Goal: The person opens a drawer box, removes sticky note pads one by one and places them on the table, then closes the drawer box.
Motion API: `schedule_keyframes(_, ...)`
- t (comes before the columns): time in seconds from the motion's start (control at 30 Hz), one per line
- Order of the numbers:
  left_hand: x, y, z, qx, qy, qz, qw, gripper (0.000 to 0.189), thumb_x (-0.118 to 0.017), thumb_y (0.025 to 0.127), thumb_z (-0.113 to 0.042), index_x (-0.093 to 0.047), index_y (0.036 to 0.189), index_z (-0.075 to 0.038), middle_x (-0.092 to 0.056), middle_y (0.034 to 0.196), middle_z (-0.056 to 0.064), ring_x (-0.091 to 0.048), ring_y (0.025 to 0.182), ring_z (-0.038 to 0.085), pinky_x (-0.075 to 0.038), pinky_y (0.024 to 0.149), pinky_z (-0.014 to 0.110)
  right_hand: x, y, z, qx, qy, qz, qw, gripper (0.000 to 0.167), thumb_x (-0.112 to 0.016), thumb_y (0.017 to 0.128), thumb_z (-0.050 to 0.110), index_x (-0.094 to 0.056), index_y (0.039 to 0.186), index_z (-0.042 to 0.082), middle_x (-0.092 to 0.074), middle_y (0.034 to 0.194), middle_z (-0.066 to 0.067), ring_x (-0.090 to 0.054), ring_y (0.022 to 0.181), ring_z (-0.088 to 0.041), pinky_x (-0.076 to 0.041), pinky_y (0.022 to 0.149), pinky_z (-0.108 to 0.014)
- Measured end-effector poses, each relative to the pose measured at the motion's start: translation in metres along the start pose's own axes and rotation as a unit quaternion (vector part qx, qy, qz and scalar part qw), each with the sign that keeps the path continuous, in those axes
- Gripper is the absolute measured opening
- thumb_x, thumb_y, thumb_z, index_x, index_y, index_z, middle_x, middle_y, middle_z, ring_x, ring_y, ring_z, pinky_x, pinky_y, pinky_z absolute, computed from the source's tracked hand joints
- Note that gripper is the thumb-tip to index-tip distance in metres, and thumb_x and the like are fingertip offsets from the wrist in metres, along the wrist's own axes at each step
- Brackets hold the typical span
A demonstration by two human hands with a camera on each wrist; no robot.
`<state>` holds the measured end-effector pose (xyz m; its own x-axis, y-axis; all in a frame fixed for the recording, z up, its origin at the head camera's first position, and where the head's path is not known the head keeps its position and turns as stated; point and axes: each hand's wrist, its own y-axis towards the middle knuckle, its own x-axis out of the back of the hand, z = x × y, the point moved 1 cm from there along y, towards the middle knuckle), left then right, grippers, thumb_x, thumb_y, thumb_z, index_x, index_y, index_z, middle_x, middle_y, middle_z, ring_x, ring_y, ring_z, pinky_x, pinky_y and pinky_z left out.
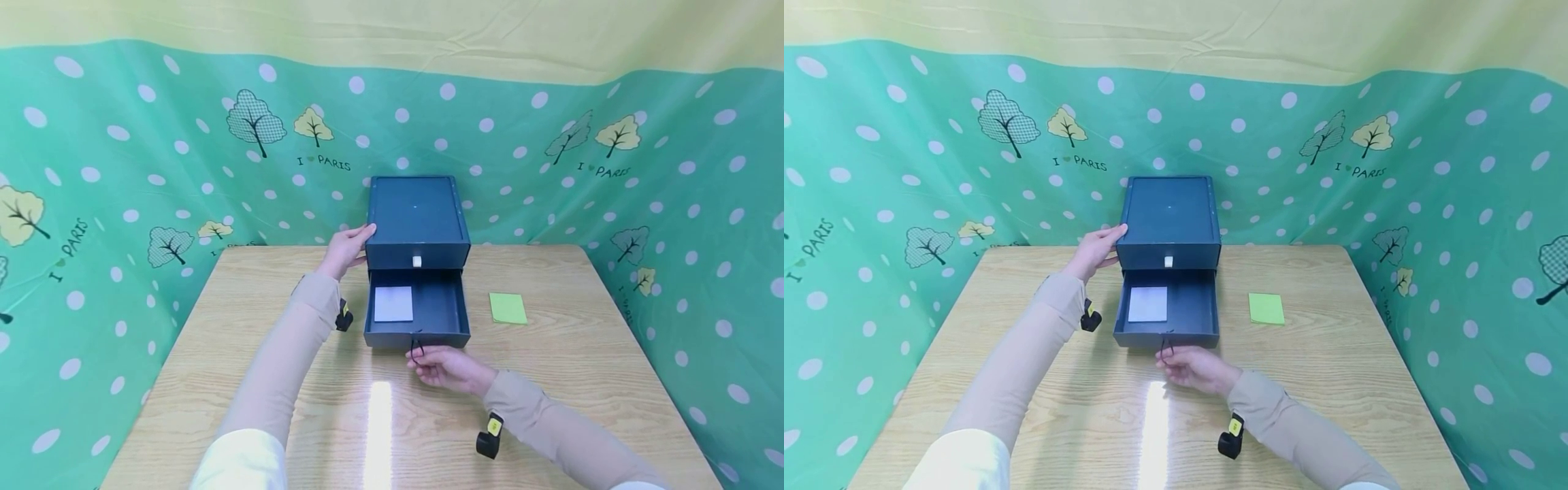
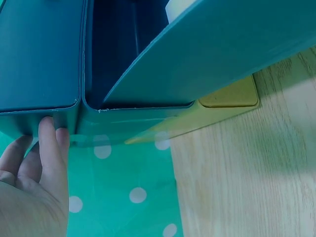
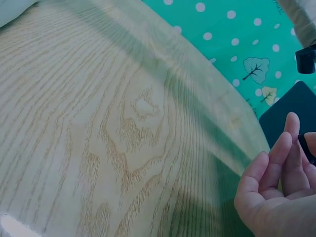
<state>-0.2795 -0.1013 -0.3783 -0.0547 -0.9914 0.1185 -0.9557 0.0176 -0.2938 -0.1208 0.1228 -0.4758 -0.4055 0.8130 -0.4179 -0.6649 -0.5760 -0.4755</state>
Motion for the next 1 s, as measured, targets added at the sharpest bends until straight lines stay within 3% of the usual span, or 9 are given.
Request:
schedule_keyframes(0.27, 0.001, 0.004, 0.002, 0.002, -0.012, 0.005, 0.9999, 0.06, -0.062, 0.09, -0.044, -0.048, 0.14, -0.013, -0.038, 0.15, -0.007, -0.045, 0.13, 0.024, -0.046, 0.103, 0.041, -0.002, -0.007, -0.004, -0.007, 0.006, -0.005, 0.9999, 0.023, -0.053, 0.092, 0.003, -0.061, 0.113, -0.001, -0.07, 0.091, 0.0, -0.061, 0.082, -0.009, -0.052, 0.082, -0.021)
schedule_keyframes(0.57, 0.001, 0.003, 0.002, 0.0, -0.009, 0.005, 1.0, 0.061, -0.061, 0.09, -0.044, -0.046, 0.14, -0.013, -0.037, 0.151, -0.006, -0.044, 0.132, 0.025, -0.045, 0.104, 0.041, -0.003, -0.012, -0.009, -0.014, -0.019, 0.002, 0.9997, 0.031, -0.055, 0.092, 0.007, -0.057, 0.121, -0.004, -0.071, 0.091, 0.002, -0.06, 0.082, -0.008, -0.05, 0.086, -0.023)
schedule_keyframes(0.8, 0.001, 0.002, 0.002, 0.001, -0.006, 0.005, 1.0, 0.061, -0.061, 0.09, -0.045, -0.047, 0.14, -0.013, -0.037, 0.151, -0.006, -0.042, 0.133, 0.026, -0.044, 0.105, 0.042, -0.003, -0.013, -0.011, -0.015, -0.018, 0.003, 0.9997, 0.027, -0.055, 0.091, 0.006, -0.06, 0.117, -0.001, -0.07, 0.093, 0.002, -0.059, 0.084, -0.009, -0.05, 0.088, -0.024)
schedule_keyframes(1.0, 0.0, 0.002, 0.001, 0.001, -0.005, 0.005, 1.0, 0.061, -0.061, 0.09, -0.046, -0.047, 0.14, -0.013, -0.037, 0.151, -0.007, -0.042, 0.133, 0.026, -0.045, 0.104, 0.042, -0.002, -0.014, -0.013, -0.019, -0.016, 0.002, 0.9997, 0.034, -0.054, 0.091, 0.005, -0.054, 0.123, -0.007, -0.07, 0.094, 0.001, -0.059, 0.084, -0.009, -0.05, 0.089, -0.024)
